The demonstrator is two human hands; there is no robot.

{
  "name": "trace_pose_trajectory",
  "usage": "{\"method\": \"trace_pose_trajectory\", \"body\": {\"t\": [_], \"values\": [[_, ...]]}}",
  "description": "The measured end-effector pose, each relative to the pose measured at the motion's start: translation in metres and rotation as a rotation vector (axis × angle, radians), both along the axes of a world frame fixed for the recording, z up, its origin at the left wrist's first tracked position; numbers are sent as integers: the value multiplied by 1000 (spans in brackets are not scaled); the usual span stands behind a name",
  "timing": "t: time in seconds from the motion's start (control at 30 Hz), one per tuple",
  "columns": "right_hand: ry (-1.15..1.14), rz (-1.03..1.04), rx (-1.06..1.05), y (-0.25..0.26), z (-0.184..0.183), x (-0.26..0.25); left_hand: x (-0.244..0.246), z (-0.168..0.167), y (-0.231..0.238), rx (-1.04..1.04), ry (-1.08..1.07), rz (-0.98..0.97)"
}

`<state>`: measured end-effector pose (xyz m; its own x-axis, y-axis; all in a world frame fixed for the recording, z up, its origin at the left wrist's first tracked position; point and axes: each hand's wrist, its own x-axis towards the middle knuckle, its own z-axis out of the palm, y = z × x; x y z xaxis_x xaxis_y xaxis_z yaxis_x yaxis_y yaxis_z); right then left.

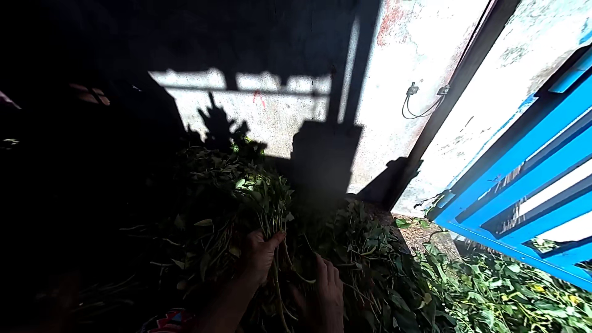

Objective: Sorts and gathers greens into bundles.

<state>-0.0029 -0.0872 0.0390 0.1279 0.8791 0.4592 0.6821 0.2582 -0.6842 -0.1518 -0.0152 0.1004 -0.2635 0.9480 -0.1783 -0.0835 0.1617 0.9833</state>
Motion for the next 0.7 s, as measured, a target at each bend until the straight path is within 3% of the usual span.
{"method": "trace_pose_trajectory", "body": {"t": [0.1, 0.23, 0.4, 0.53, 0.6, 0.7], "values": [[296, 117, 34, 0, -29, -12, 0, -1, -1, -39, -60, -12], [676, 240, 96, -4, -29, -13, 2, 1, 0, -105, -139, 44], [509, 228, 184, 4, -30, 3, -13, 16, 12, -48, -135, 248], [259, 209, 59, 9, -34, 7, -15, 23, 10, 25, -57, 175], [307, 201, -33, 4, -36, -1, -3, 13, 1, 40, -37, 66], [671, 206, -185, -4, -32, -14, 11, -7, -11, 55, 29, -91]]}}
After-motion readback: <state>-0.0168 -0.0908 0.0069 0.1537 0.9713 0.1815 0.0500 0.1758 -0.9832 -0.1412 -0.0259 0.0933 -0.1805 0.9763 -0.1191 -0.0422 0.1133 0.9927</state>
